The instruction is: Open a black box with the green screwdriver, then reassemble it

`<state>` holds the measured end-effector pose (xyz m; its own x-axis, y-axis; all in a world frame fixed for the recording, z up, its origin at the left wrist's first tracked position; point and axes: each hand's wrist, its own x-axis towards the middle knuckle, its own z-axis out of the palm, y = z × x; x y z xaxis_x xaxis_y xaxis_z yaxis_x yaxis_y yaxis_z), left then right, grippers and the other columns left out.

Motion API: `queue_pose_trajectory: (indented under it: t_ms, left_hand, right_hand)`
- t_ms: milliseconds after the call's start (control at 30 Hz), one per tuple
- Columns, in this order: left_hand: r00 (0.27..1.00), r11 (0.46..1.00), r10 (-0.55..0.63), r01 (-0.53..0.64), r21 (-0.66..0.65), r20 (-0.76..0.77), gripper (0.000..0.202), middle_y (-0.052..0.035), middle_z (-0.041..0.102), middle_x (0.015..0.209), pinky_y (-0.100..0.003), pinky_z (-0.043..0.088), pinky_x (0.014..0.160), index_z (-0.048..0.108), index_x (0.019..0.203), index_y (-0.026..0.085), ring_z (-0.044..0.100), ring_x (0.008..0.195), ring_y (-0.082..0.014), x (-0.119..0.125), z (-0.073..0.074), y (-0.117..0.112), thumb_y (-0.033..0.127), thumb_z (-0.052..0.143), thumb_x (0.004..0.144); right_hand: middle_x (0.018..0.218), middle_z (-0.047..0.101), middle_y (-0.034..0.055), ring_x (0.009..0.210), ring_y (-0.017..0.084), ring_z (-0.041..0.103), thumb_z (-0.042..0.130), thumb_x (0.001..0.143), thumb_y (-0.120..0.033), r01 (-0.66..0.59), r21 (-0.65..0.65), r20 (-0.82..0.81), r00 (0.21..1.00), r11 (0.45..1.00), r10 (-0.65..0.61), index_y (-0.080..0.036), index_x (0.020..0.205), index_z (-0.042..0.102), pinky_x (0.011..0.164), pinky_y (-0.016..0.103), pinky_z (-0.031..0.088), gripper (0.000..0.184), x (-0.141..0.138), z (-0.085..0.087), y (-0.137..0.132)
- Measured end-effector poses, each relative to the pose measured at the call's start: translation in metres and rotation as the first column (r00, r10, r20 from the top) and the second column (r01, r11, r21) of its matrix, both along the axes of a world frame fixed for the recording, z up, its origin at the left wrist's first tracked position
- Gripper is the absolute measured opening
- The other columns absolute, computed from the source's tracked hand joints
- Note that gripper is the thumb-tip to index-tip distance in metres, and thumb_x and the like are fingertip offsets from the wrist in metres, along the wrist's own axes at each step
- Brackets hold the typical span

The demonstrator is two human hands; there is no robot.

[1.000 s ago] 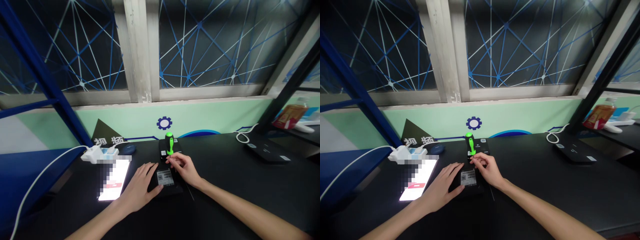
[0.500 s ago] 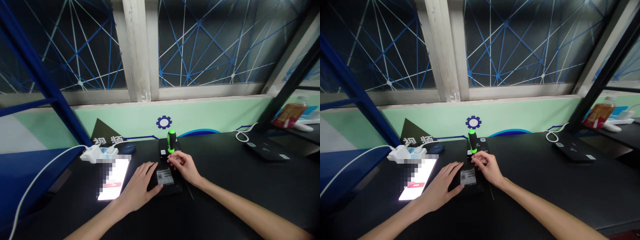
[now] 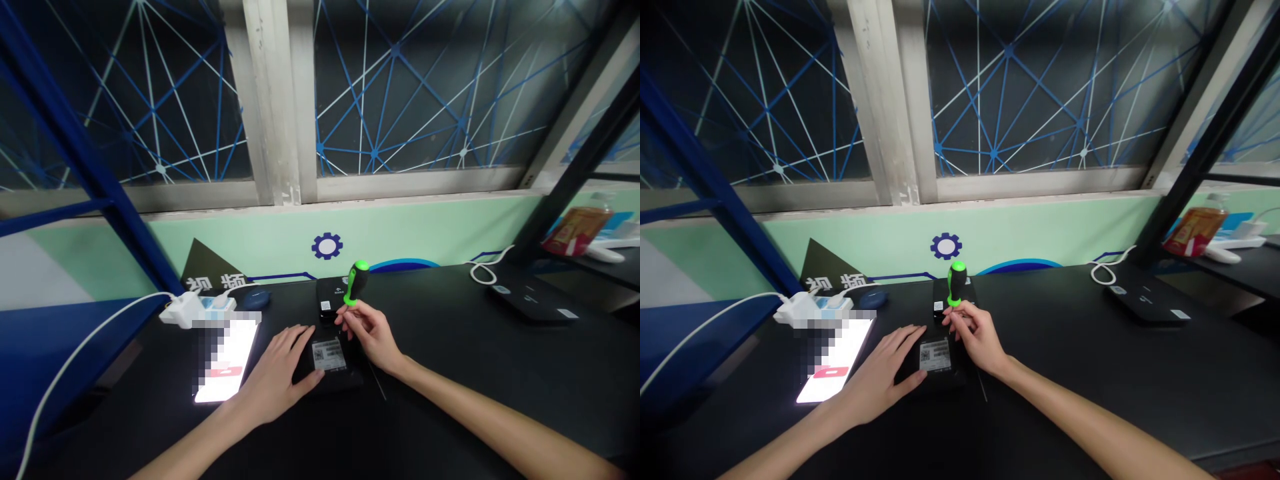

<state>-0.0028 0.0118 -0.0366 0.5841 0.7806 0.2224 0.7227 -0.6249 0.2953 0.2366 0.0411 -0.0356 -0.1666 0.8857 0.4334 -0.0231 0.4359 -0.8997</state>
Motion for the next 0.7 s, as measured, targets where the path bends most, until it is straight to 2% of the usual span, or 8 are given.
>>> queue_pose_trajectory:
  t_ms: [167,267,433,533,700]
  left_hand:
    - [1.0,0.999,0.024,-0.024,-0.04,0.006,0.069,-0.0086,0.039,0.151,-0.045,0.038,0.109,0.023,0.153,0.028,0.039,0.136,-0.0284,-0.0018,0.0013,0.0009,0.06,0.044,0.096]
    - [0.999,0.998,0.034,-0.033,-0.048,0.013,0.069,-0.008,0.039,0.151,-0.044,0.039,0.109,0.023,0.153,0.028,0.041,0.135,-0.0275,-0.0021,0.0023,0.0017,0.06,0.044,0.095]
    - [0.999,0.999,0.025,-0.024,-0.027,0.03,0.067,-0.0084,0.041,0.149,-0.044,0.041,0.108,0.025,0.152,0.029,0.043,0.134,-0.0278,-0.0007,0.0035,0.002,0.059,0.045,0.095]
    - [0.999,1.0,0.02,-0.019,-0.025,0.032,0.067,-0.0086,0.042,0.148,-0.044,0.041,0.108,0.026,0.152,0.028,0.043,0.134,-0.028,-0.0003,0.0037,0.0019,0.059,0.045,0.095]
    - [0.999,0.999,0.026,-0.025,-0.04,0.019,0.068,-0.0086,0.041,0.149,-0.044,0.039,0.109,0.025,0.152,0.028,0.041,0.135,-0.0277,-0.0011,0.0038,0.0022,0.059,0.045,0.095]
  right_hand:
    - [0.086,0.068,0.0051,0.069,0.015,0.061,0.056,0.096,-0.04,-0.02,-0.025,-0.131,0.991,0.999,0.017,-0.021,0.093,0.05,0.065,0.029,0.052,0.02,0.0013,0.0016,0.0011]
    - [0.085,0.07,0.0055,0.072,0.017,0.064,0.056,0.095,-0.042,-0.032,-0.038,-0.154,0.988,0.999,0.026,-0.022,0.089,0.044,0.07,0.032,0.054,0.024,0.0047,0.0041,0.0011]
    - [0.091,0.073,0.0095,0.078,0.022,0.068,0.056,0.093,-0.046,-0.094,-0.037,-0.165,0.982,0.995,0.087,-0.022,0.085,0.046,0.076,0.039,0.055,0.027,0.008,0.0081,-0.0058]
    - [0.093,0.073,0.0108,0.08,0.024,0.069,0.05,0.096,-0.047,-0.119,-0.061,-0.208,0.973,0.991,0.104,-0.022,0.083,0.047,0.079,0.042,0.054,0.029,0.0068,0.0076,-0.0082]
    - [0.087,0.069,0.008,0.075,0.02,0.064,0.045,0.098,-0.041,-0.045,-0.051,-0.194,0.98,0.998,0.034,-0.02,0.073,0.049,0.073,0.035,0.052,0.033,0.0058,0.0063,-0.0041]
